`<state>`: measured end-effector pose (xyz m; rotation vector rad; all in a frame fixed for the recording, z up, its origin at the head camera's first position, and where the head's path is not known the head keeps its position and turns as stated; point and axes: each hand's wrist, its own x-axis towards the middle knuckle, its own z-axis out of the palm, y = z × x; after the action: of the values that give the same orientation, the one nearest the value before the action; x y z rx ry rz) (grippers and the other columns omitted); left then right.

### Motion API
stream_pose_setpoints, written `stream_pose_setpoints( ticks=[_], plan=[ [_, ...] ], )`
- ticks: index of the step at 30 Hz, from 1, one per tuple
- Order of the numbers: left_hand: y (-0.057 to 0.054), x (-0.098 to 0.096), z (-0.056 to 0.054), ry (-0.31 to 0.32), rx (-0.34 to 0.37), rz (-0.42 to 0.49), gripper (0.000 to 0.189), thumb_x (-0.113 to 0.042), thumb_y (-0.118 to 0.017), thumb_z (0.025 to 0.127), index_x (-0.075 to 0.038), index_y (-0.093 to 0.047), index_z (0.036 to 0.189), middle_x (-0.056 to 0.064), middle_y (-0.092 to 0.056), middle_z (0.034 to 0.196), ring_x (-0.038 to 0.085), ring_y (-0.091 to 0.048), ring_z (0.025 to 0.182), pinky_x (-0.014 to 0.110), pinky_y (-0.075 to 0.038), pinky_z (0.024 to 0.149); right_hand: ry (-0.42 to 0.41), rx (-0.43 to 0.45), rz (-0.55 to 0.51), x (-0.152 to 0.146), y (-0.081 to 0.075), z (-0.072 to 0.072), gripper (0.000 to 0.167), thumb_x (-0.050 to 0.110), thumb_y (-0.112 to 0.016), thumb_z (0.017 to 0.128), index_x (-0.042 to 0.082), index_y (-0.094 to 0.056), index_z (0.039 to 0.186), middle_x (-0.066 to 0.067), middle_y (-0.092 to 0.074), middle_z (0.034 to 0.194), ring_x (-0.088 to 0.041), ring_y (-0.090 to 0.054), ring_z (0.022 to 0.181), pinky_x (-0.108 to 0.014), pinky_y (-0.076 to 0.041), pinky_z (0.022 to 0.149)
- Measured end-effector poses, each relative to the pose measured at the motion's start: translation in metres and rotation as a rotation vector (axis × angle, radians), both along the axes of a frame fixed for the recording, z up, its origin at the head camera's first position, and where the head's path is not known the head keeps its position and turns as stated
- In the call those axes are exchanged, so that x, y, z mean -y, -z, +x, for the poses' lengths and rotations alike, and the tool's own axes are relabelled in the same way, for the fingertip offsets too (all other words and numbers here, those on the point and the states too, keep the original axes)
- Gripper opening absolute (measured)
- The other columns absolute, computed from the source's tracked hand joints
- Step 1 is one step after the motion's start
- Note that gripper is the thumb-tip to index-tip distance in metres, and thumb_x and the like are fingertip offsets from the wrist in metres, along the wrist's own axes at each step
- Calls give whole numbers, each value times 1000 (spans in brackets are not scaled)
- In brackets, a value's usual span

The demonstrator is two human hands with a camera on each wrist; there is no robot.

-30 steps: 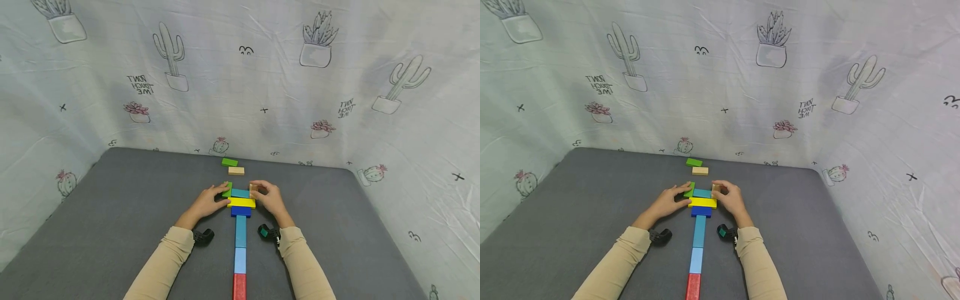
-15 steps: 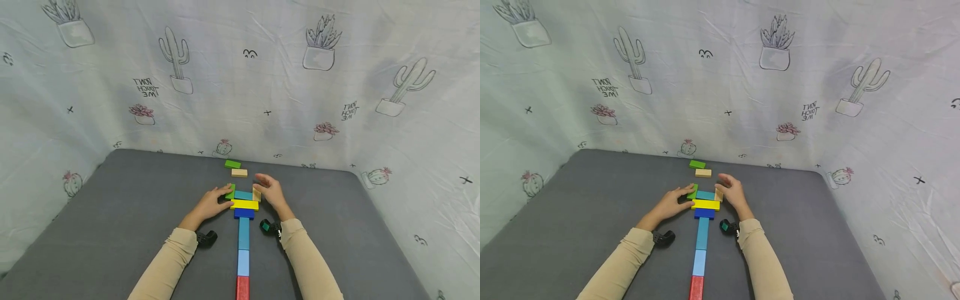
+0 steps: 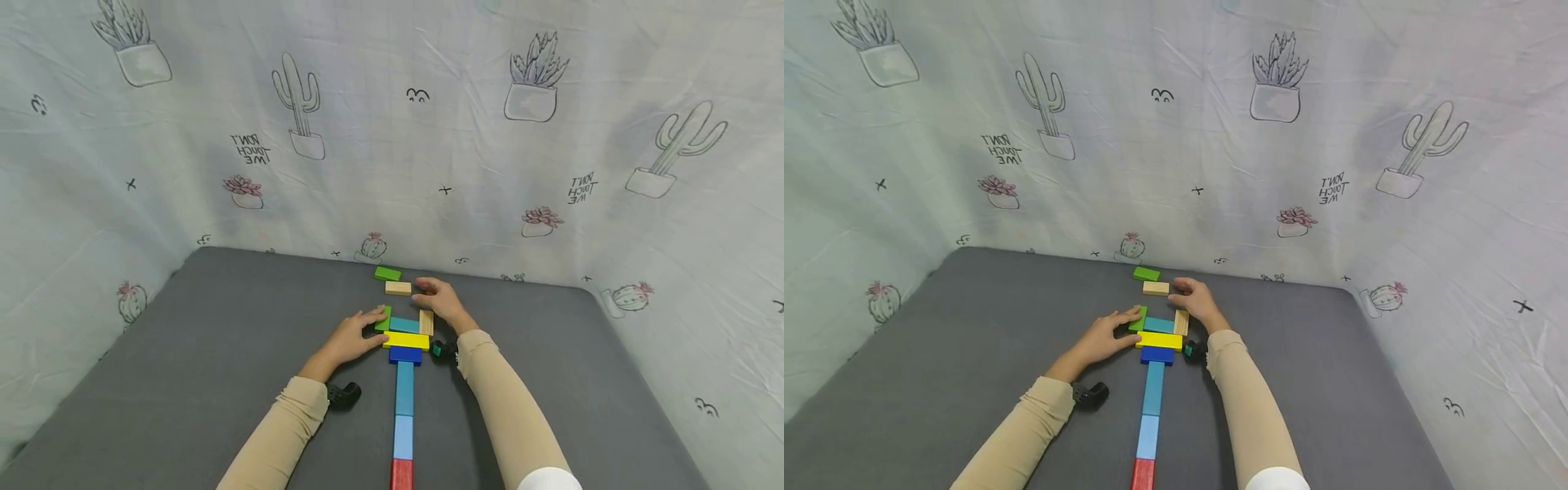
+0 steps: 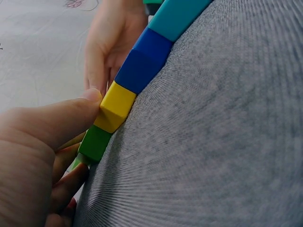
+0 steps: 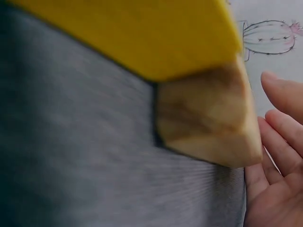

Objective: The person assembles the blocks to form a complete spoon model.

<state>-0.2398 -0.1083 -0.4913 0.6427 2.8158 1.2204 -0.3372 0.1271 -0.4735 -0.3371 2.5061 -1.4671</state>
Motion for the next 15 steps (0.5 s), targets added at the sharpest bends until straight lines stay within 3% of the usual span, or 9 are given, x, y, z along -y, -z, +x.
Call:
stream_pose_setpoints(
  ticks=[6, 15],
  plan=[
    [1, -1, 0, -6, 1, 18, 53, -34, -67, 88, -13, -54, 135, 0, -42, 148, 33, -36, 138, 50, -20, 116, -18, 29, 91, 3, -5, -9, 52, 22, -66, 90, 12, -49, 139, -11, -48, 142, -29, -43, 131, -45, -39, 107],
    [0, -2, 0, -19, 6, 17, 53, -34, -67, 88, -14, -54, 135, 0, -43, 147, 37, -34, 138, 51, -21, 115, -39, -27, 262, 11, -8, -15, 50, 24, -67, 89, 15, -53, 137, -11, -53, 137, -28, -49, 125, -43, -43, 103]
  ],
)
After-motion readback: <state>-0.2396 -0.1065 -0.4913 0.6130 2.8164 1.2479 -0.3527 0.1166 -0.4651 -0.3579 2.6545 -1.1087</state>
